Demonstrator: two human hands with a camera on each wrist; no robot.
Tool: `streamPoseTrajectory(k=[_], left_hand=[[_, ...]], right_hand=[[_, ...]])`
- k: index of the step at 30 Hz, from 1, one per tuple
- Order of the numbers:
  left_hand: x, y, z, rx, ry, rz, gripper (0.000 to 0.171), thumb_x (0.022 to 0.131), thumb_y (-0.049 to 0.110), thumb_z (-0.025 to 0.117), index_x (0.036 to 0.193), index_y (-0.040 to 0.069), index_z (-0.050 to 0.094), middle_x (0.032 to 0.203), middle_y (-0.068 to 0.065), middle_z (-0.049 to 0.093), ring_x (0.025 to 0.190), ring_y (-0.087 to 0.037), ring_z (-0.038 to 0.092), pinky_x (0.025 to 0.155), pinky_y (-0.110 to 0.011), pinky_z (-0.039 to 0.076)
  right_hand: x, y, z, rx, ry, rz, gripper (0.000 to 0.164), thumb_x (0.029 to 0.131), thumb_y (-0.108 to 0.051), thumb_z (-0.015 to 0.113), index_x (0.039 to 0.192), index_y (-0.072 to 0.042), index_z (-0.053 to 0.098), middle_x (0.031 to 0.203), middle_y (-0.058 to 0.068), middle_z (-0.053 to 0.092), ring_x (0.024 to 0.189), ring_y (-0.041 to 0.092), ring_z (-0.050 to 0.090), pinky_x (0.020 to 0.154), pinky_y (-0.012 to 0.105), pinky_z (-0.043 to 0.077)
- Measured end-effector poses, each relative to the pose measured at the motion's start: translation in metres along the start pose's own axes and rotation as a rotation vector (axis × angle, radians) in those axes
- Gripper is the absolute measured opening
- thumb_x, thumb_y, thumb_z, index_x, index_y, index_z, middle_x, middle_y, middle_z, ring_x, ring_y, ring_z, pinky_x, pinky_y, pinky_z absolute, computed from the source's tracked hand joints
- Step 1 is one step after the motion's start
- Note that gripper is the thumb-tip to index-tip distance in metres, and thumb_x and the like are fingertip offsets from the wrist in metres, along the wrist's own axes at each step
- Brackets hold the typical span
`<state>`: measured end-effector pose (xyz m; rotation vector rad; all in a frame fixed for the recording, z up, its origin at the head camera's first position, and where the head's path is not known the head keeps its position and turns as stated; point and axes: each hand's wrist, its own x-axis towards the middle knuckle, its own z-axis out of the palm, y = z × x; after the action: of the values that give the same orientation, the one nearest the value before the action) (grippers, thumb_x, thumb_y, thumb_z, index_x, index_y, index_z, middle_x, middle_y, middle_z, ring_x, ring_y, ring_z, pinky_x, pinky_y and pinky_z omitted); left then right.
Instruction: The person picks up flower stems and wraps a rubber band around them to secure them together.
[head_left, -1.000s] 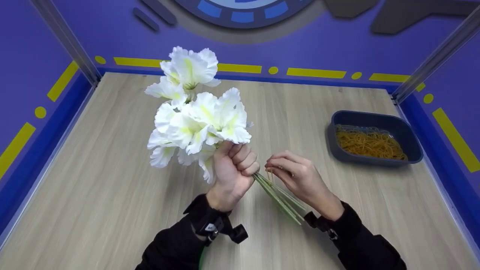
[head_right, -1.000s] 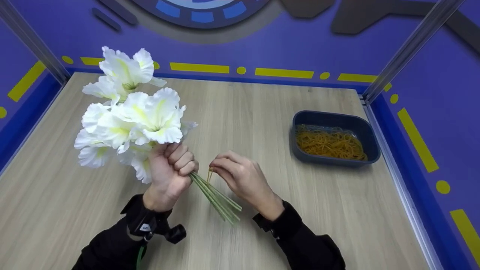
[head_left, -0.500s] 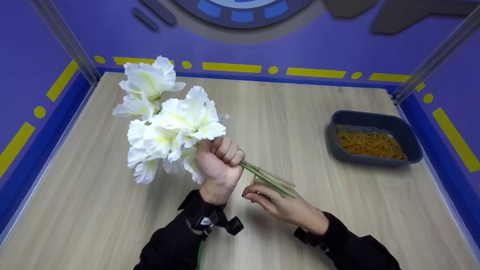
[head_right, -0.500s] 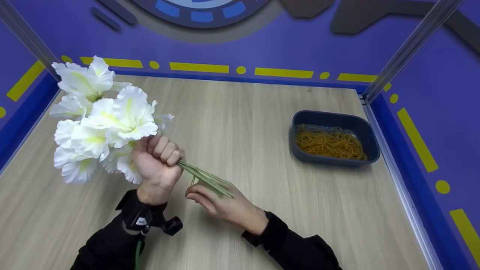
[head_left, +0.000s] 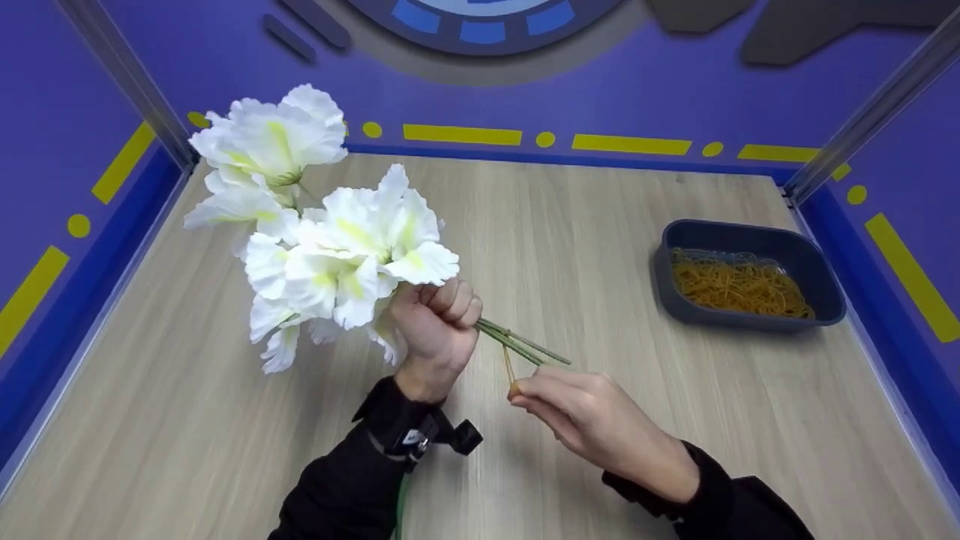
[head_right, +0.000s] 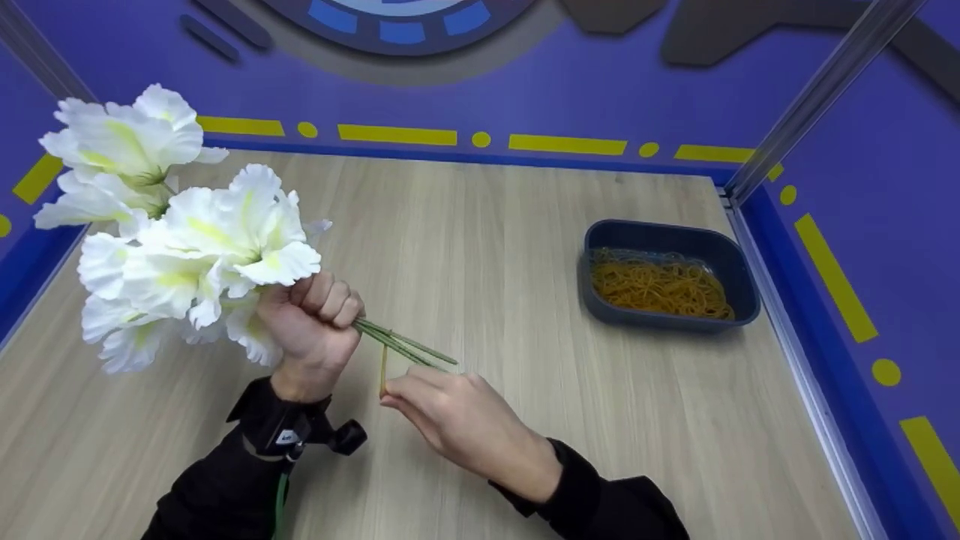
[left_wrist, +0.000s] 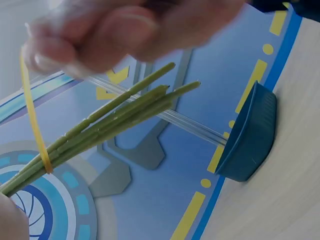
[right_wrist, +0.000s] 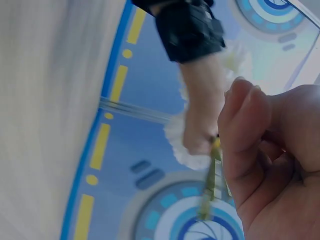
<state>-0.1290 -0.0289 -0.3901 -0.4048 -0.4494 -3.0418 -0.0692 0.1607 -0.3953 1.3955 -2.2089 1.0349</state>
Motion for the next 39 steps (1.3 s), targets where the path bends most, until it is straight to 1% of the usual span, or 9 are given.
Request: streamPoseTrajectory(k=[8,11,14,17,20,22,25,30,39], left_hand=[[0.000,-0.006,-0.003,0.036,-0.062,-0.158,0.051,0.082,0.026,0.064,0.063,0.019,0.016,0.052,0.010,0.015,0.046,-0.005,0.010,0.045,-0.020,0.004],[-0.002,-0.008,-0.003,0.070,-0.131,-0.239,0.049,0.081,0.026,0.062,0.064,0.019,0.016,0.053,0.009,0.015,0.047,-0.007,0.009,0.044,-0.021,0.004],[-0.004,-0.008,0.000,0.095,-0.202,-0.320,0.046,0.078,0.025,0.060,0.065,0.019,0.016,0.053,0.009,0.016,0.047,-0.008,0.009,0.044,-0.022,0.005],[-0.004,-0.008,0.001,0.102,-0.230,-0.384,0.045,0.074,0.025,0.060,0.065,0.020,0.016,0.053,0.009,0.016,0.047,-0.008,0.009,0.044,-0.023,0.005],[-0.005,-0.008,0.002,0.077,-0.259,-0.433,0.049,0.076,0.027,0.063,0.064,0.020,0.016,0.052,0.009,0.015,0.047,-0.008,0.009,0.044,-0.023,0.005],[-0.005,-0.010,0.001,0.034,-0.280,-0.453,0.052,0.079,0.029,0.065,0.063,0.020,0.017,0.052,0.009,0.015,0.046,-0.007,0.010,0.044,-0.022,0.006],[-0.005,-0.012,0.001,-0.058,-0.274,-0.469,0.053,0.082,0.027,0.066,0.063,0.019,0.018,0.052,0.009,0.016,0.045,-0.006,0.011,0.044,-0.021,0.007],[-0.008,-0.014,0.001,-0.179,-0.171,-0.463,0.049,0.077,0.019,0.063,0.062,0.019,0.017,0.053,0.010,0.017,0.046,-0.005,0.012,0.046,-0.018,0.008],[-0.010,-0.016,0.002,-0.344,-0.123,-0.286,0.044,0.082,0.012,0.056,0.062,0.020,0.018,0.053,0.009,0.018,0.046,-0.005,0.013,0.045,-0.018,0.008]], right_hand=[[0.002,0.009,-0.036,-0.102,0.076,0.021,0.013,0.103,-0.015,0.059,0.105,-0.010,0.071,0.085,-0.006,0.062,0.060,-0.002,0.049,0.052,0.009,0.042],[0.002,0.015,-0.043,-0.131,0.121,0.024,0.015,0.104,-0.017,0.058,0.104,-0.009,0.072,0.086,-0.005,0.064,0.057,-0.002,0.051,0.051,0.009,0.043],[0.002,0.021,-0.048,-0.150,0.152,0.040,0.016,0.103,-0.018,0.058,0.104,-0.009,0.072,0.087,-0.004,0.065,0.055,-0.001,0.052,0.051,0.010,0.044],[0.002,0.029,-0.049,-0.142,0.174,0.065,0.014,0.102,-0.016,0.061,0.104,-0.010,0.073,0.087,-0.003,0.066,0.055,0.001,0.053,0.052,0.011,0.045],[0.001,0.039,-0.048,-0.125,0.178,0.087,0.011,0.098,-0.008,0.066,0.105,-0.011,0.073,0.087,-0.004,0.066,0.055,0.001,0.054,0.053,0.012,0.046],[0.000,0.046,-0.045,-0.110,0.173,0.096,0.018,0.093,0.000,0.069,0.107,-0.011,0.073,0.087,-0.004,0.066,0.056,0.001,0.054,0.053,0.012,0.045],[-0.001,0.055,-0.041,-0.081,0.168,0.107,0.028,0.087,0.009,0.072,0.107,-0.011,0.074,0.087,-0.003,0.065,0.056,0.002,0.054,0.052,0.012,0.045],[-0.002,0.067,-0.032,-0.042,0.169,0.124,0.031,0.085,0.011,0.073,0.106,-0.011,0.075,0.083,-0.004,0.064,0.054,0.002,0.053,0.051,0.012,0.044],[-0.005,0.077,-0.003,0.017,0.099,0.134,0.023,0.087,0.008,0.072,0.105,-0.007,0.076,0.080,-0.003,0.063,0.056,0.004,0.052,0.050,0.014,0.044]])
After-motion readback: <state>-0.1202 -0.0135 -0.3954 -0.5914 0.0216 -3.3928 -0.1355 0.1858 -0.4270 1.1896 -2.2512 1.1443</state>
